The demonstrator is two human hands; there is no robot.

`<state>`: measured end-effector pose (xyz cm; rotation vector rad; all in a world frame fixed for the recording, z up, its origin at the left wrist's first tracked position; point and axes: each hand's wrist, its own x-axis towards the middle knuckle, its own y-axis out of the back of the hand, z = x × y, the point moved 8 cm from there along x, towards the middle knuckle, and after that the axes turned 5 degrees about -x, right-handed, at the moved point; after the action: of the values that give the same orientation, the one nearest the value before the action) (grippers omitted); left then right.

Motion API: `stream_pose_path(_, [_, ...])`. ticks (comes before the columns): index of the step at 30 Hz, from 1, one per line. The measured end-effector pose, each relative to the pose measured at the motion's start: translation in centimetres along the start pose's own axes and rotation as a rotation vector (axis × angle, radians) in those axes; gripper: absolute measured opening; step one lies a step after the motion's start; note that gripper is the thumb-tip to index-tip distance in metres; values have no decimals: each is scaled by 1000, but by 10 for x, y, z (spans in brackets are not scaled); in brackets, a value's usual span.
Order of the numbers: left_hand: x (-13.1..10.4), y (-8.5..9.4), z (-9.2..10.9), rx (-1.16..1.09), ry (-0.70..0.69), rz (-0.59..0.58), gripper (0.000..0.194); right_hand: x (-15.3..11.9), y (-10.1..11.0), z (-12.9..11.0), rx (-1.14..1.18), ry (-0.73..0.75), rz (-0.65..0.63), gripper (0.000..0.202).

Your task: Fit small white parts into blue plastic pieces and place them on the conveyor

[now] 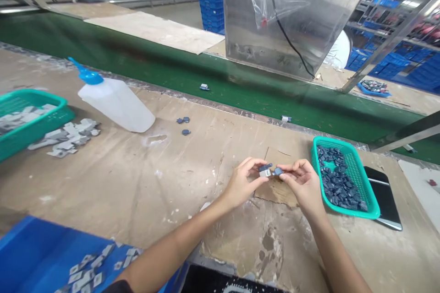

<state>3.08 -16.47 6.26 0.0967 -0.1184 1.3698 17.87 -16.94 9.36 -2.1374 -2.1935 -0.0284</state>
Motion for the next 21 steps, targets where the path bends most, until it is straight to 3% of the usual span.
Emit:
stream_pose_path(7, [-3,0,16,142,-100,-2,27,-3,-8,0,-92,67,-2,32])
stream_pose_path(14, [-6,4,25,201,-242,73,27,-15,-12,-2,-267,128,7,26])
stream_pose_path(19, [-13,-2,39,240,-388,68,26,-17,-9,-6,-117,100,-37,25])
stream_pose_path(21, [-16,-5,49,280,-475,58,28,-13,-11,-3,25,7,-135,23])
